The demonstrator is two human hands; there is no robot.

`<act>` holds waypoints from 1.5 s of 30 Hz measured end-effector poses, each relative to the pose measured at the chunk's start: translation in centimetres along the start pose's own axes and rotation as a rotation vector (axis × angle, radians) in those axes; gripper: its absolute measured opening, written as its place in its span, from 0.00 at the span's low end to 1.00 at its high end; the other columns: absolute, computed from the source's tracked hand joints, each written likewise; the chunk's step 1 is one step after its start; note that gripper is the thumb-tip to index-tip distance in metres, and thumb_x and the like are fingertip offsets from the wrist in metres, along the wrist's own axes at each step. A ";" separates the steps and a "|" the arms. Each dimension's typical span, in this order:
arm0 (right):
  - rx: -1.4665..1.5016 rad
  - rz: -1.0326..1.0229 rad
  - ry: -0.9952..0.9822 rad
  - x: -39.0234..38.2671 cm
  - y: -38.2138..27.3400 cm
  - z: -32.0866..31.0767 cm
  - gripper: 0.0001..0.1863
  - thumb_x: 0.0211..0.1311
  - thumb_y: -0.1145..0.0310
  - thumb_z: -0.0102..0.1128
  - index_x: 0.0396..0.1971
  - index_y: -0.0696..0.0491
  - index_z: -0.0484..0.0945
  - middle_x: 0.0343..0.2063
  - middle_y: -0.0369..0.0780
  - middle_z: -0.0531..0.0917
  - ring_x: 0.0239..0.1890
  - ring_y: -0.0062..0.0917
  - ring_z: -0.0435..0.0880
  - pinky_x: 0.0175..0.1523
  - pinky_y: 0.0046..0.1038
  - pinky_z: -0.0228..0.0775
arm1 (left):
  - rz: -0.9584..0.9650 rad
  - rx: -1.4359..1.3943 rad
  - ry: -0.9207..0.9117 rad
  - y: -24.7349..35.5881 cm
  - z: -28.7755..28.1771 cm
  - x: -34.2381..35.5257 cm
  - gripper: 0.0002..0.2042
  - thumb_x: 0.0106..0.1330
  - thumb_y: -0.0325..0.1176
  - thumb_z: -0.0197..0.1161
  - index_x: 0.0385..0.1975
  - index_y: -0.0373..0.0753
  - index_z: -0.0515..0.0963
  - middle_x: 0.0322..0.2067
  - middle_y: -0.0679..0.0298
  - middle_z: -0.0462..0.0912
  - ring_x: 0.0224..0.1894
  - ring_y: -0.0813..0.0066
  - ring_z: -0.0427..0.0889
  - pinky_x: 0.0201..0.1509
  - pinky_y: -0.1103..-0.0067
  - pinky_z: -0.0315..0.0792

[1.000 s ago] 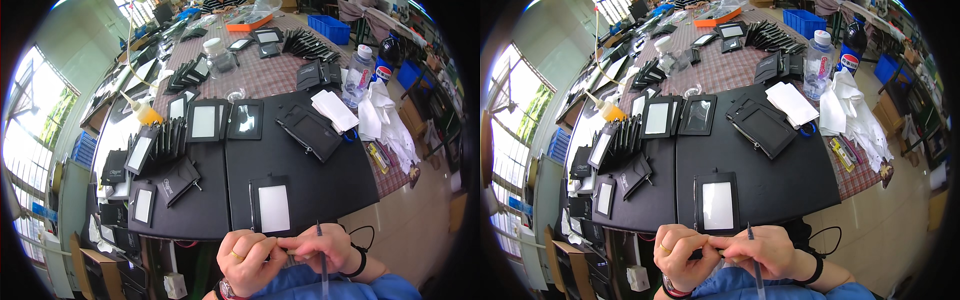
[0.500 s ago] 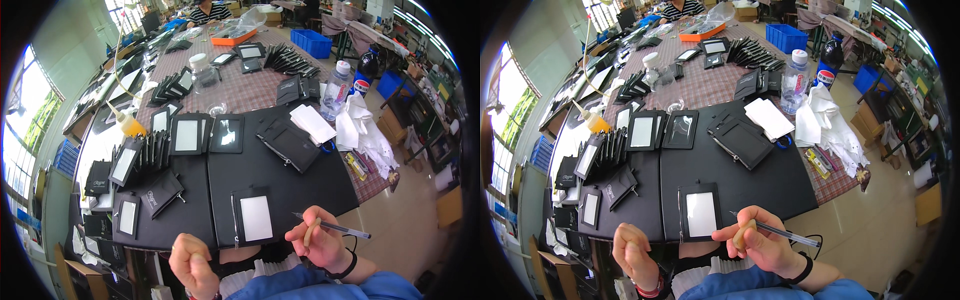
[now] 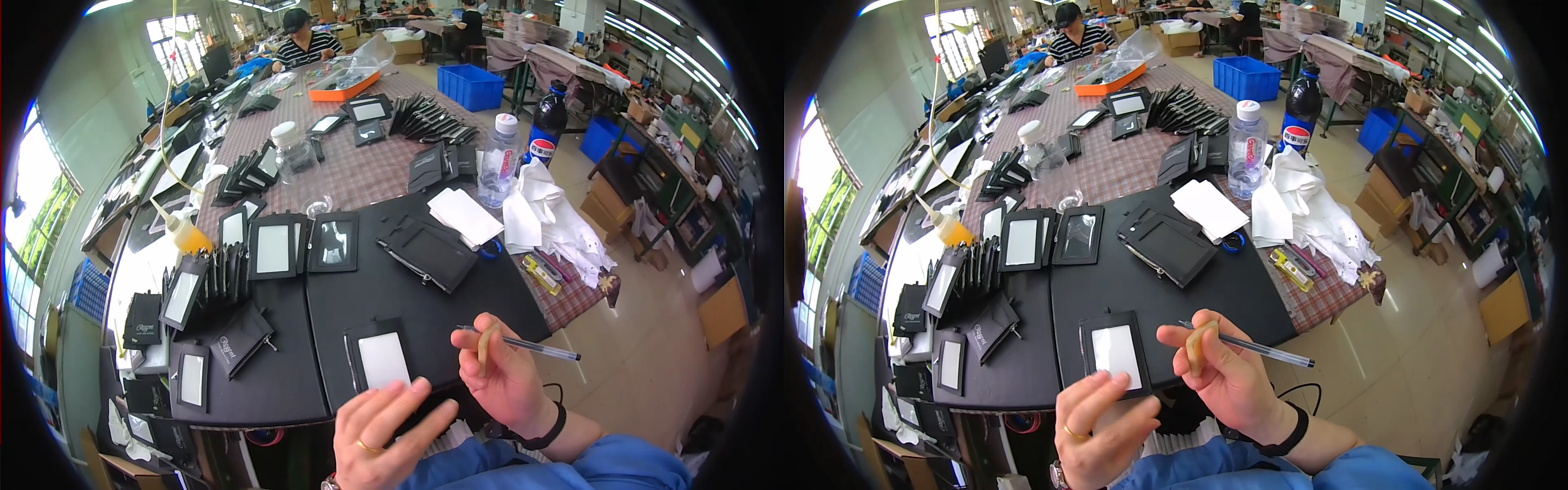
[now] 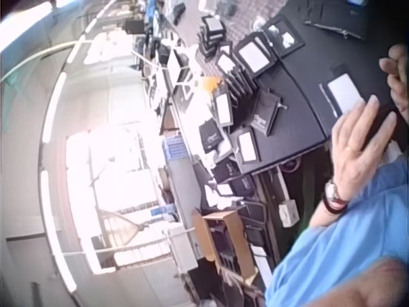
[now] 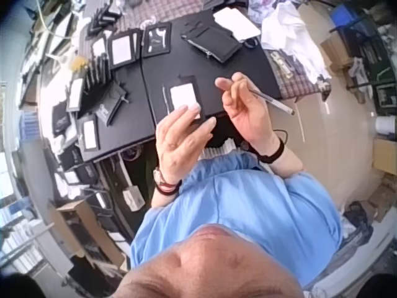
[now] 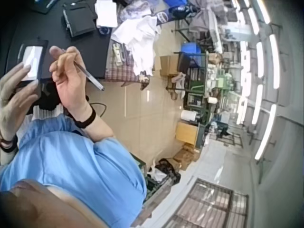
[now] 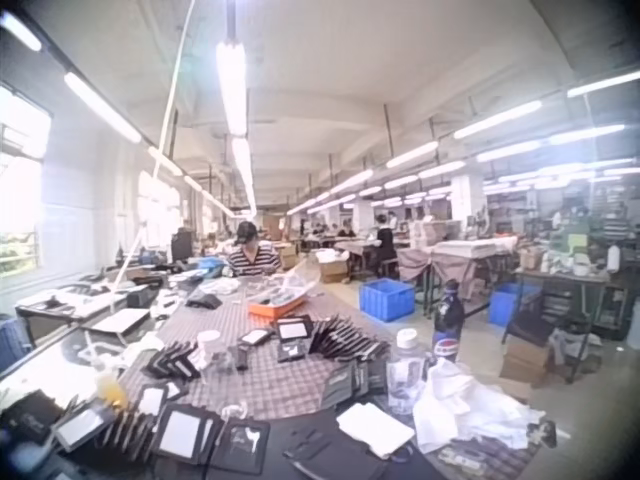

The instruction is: Inspecting, cleaning, and marking leather ID holders in a workshop.

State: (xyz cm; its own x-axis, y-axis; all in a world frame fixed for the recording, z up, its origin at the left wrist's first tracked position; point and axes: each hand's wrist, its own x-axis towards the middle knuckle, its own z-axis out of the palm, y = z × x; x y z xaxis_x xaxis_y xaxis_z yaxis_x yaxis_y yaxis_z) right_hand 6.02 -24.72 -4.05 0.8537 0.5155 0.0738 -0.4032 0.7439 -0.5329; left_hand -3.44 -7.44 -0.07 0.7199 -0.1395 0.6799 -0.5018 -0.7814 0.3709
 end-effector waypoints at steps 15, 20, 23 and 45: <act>-1.906 -0.828 0.111 3.7 -2.9 -2.6 0.17 0.52 0.76 0.63 0.43 0.57 0.72 0.50 0.46 0.78 0.51 0.42 0.76 0.53 0.37 0.67 | -0.602 0.278 -0.072 -0.8 4.5 -1.1 0.50 0.41 0.42 0.75 0.64 0.30 0.55 0.64 0.45 0.56 0.63 0.46 0.59 0.64 0.61 0.58; -1.776 -0.727 0.117 3.8 -2.8 -2.9 0.21 0.49 0.70 0.66 0.44 0.54 0.72 0.52 0.44 0.77 0.53 0.40 0.75 0.55 0.35 0.63 | -0.621 0.165 0.022 -1.3 2.1 -0.9 0.40 0.44 0.33 0.73 0.61 0.38 0.64 0.61 0.50 0.63 0.63 0.48 0.60 0.63 0.63 0.59; -1.820 -0.805 0.112 3.8 -2.5 -2.7 0.17 0.49 0.73 0.64 0.40 0.55 0.72 0.50 0.46 0.79 0.51 0.42 0.75 0.55 0.37 0.62 | -0.642 0.226 -0.121 -2.0 0.7 -1.2 0.47 0.42 0.37 0.75 0.64 0.34 0.56 0.63 0.48 0.58 0.64 0.47 0.56 0.66 0.61 0.55; -1.974 -0.732 0.083 4.4 -1.9 -1.6 0.09 0.55 0.74 0.57 0.36 0.56 0.70 0.47 0.50 0.79 0.49 0.45 0.75 0.56 0.41 0.65 | -0.933 -1.160 0.325 -8.6 -4.4 -3.3 0.46 0.50 0.49 0.69 0.63 0.27 0.55 0.53 0.43 0.72 0.54 0.57 0.75 0.60 0.65 0.68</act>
State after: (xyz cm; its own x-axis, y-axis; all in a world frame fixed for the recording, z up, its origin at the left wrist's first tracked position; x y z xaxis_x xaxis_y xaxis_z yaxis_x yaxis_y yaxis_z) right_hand 11.11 -24.59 -4.08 0.6880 0.3514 0.6350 0.6847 -0.6043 -0.4074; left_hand -3.66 2.41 -2.68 0.9269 0.3745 -0.0232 -0.1406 0.4039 0.9039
